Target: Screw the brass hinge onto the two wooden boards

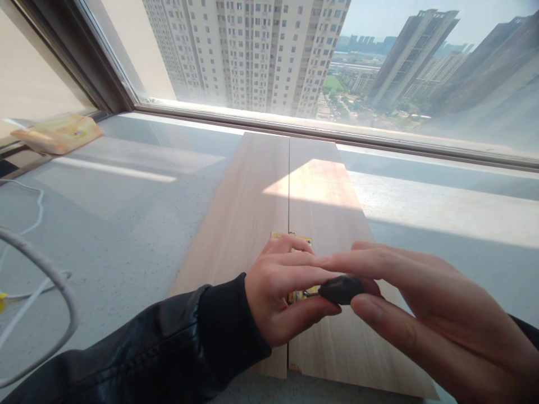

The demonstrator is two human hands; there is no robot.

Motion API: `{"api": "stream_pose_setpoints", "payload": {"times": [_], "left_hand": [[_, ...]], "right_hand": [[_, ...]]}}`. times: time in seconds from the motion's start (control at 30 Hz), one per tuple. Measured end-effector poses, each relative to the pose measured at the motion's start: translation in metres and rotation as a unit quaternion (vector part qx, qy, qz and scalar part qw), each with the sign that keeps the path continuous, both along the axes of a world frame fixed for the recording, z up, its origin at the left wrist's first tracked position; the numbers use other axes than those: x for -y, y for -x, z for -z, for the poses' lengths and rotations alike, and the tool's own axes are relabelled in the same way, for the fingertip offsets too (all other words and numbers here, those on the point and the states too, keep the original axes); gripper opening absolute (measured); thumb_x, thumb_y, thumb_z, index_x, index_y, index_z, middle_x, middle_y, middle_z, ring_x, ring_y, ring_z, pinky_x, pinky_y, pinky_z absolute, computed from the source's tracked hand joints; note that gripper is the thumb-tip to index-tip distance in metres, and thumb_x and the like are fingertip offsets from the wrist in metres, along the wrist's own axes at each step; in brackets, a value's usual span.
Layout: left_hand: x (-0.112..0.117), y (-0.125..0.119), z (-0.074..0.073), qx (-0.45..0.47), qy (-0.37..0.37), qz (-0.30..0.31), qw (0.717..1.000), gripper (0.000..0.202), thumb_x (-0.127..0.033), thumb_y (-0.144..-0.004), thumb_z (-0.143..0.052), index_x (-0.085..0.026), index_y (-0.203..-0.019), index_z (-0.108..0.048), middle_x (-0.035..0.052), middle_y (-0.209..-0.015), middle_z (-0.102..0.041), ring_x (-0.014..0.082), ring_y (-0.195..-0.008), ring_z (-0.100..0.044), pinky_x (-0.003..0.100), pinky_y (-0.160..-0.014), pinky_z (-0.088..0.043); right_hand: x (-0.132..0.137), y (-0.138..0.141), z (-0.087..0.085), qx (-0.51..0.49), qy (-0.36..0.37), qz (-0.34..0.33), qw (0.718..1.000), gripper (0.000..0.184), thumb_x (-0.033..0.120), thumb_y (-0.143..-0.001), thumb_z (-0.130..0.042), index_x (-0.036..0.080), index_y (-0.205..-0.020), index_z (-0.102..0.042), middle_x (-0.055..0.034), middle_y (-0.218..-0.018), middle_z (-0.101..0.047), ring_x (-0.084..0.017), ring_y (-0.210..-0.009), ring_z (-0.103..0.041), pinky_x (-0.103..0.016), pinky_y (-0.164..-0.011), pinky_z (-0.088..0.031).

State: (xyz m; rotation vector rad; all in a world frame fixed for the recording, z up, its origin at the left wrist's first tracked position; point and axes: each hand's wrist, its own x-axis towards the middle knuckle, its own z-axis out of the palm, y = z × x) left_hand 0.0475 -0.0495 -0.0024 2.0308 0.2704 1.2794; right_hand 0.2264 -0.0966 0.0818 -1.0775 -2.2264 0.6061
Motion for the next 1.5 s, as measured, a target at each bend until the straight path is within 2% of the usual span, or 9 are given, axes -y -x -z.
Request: {"api": "stream_pose_setpoints", "payload": {"times": [0.07,0.23,0.5,0.67,0.87,1.03,1.17,1.37,1.5], "left_hand": [[0.000,0.000,0.002,-0.001,-0.006,0.002,1.000,0.024,-0.031,-0.093,-0.056,-0.012,-0.099,-0.068,0.0083,-0.092,-0.075,0.0167,-0.082,-0.067,0.040,-0.089,-0.043],[0.002,0.001,-0.003,0.007,-0.040,-0.062,0.997,0.029,-0.039,-0.083,-0.070,-0.012,-0.093,-0.067,0.0078,-0.084,-0.074,0.0179,-0.075,-0.064,0.038,-0.078,-0.048],[0.004,-0.001,-0.009,0.046,-0.064,-0.143,0.987,0.034,-0.044,-0.079,-0.075,-0.011,-0.080,-0.067,0.0063,-0.074,-0.070,0.0149,-0.068,-0.061,0.033,-0.068,-0.050],[0.005,0.001,-0.011,0.040,-0.051,-0.130,0.989,0.025,-0.034,-0.081,-0.075,-0.011,-0.076,-0.068,0.0068,-0.072,-0.069,0.0150,-0.071,-0.059,0.032,-0.069,-0.051],[0.001,0.004,-0.008,0.001,-0.033,-0.075,0.997,0.019,-0.026,-0.081,-0.075,-0.011,-0.090,-0.070,0.0087,-0.084,-0.073,0.0168,-0.078,-0.061,0.036,-0.078,-0.049],[0.002,0.002,-0.007,-0.019,-0.019,-0.049,0.998,0.017,-0.020,-0.082,-0.066,-0.012,-0.097,-0.069,0.0091,-0.089,-0.073,0.0184,-0.078,-0.060,0.041,-0.081,-0.048],[0.003,0.001,-0.006,0.009,-0.040,-0.088,0.995,0.030,-0.035,-0.077,-0.076,-0.011,-0.092,-0.069,0.0084,-0.081,-0.071,0.0174,-0.074,-0.060,0.037,-0.073,-0.050],[0.001,0.000,-0.002,-0.007,-0.044,-0.143,0.989,0.039,-0.041,-0.070,-0.083,-0.012,-0.092,-0.069,0.0072,-0.080,-0.070,0.0173,-0.075,-0.060,0.033,-0.070,-0.052],[0.002,0.001,-0.005,-0.003,-0.044,-0.133,0.990,0.028,-0.040,-0.081,-0.073,-0.012,-0.082,-0.069,0.0060,-0.075,-0.068,0.0159,-0.073,-0.059,0.033,-0.070,-0.050]], "right_hand": [[-0.001,-0.004,-0.001,-0.003,0.043,-0.017,0.999,0.019,0.026,-0.093,-0.056,0.032,-0.110,-0.061,0.0050,-0.085,-0.067,-0.006,-0.073,-0.062,-0.014,-0.066,-0.050],[0.002,-0.003,0.002,-0.045,0.102,0.021,0.994,0.012,0.040,-0.085,-0.068,0.031,-0.092,-0.065,0.0074,-0.068,-0.060,-0.005,-0.058,-0.055,-0.014,-0.054,-0.046],[0.012,0.014,0.009,-0.034,0.031,0.121,0.992,0.022,0.040,-0.088,-0.062,0.024,-0.075,-0.056,0.0056,-0.056,-0.052,-0.007,-0.048,-0.047,-0.016,-0.041,-0.039],[0.012,0.016,0.014,-0.040,0.002,0.137,0.990,0.018,0.038,-0.090,-0.060,0.023,-0.081,-0.058,0.0050,-0.059,-0.054,-0.007,-0.049,-0.050,-0.019,-0.044,-0.041],[0.003,0.000,0.004,-0.044,0.066,0.041,0.996,0.021,0.029,-0.094,-0.054,0.035,-0.113,-0.061,0.0053,-0.089,-0.070,-0.008,-0.087,-0.067,-0.015,-0.071,-0.053],[-0.001,-0.007,0.005,-0.058,0.115,0.040,0.991,0.009,0.036,-0.088,-0.064,0.030,-0.095,-0.065,0.0048,-0.080,-0.069,-0.009,-0.070,-0.065,-0.016,-0.057,-0.052],[0.001,-0.001,0.010,-0.096,0.154,0.069,0.981,0.020,0.045,-0.084,-0.067,0.024,-0.083,-0.065,0.0018,-0.068,-0.062,-0.011,-0.058,-0.059,-0.020,-0.047,-0.047],[0.000,0.009,0.028,-0.157,0.048,0.211,0.964,0.030,0.037,-0.080,-0.073,0.021,-0.069,-0.049,0.0061,-0.055,-0.052,-0.005,-0.044,-0.044,-0.016,-0.038,-0.034],[0.006,0.010,0.027,-0.114,0.008,0.160,0.980,0.023,0.042,-0.083,-0.069,0.025,-0.078,-0.055,0.0068,-0.059,-0.051,-0.006,-0.048,-0.046,-0.017,-0.044,-0.039]]}}
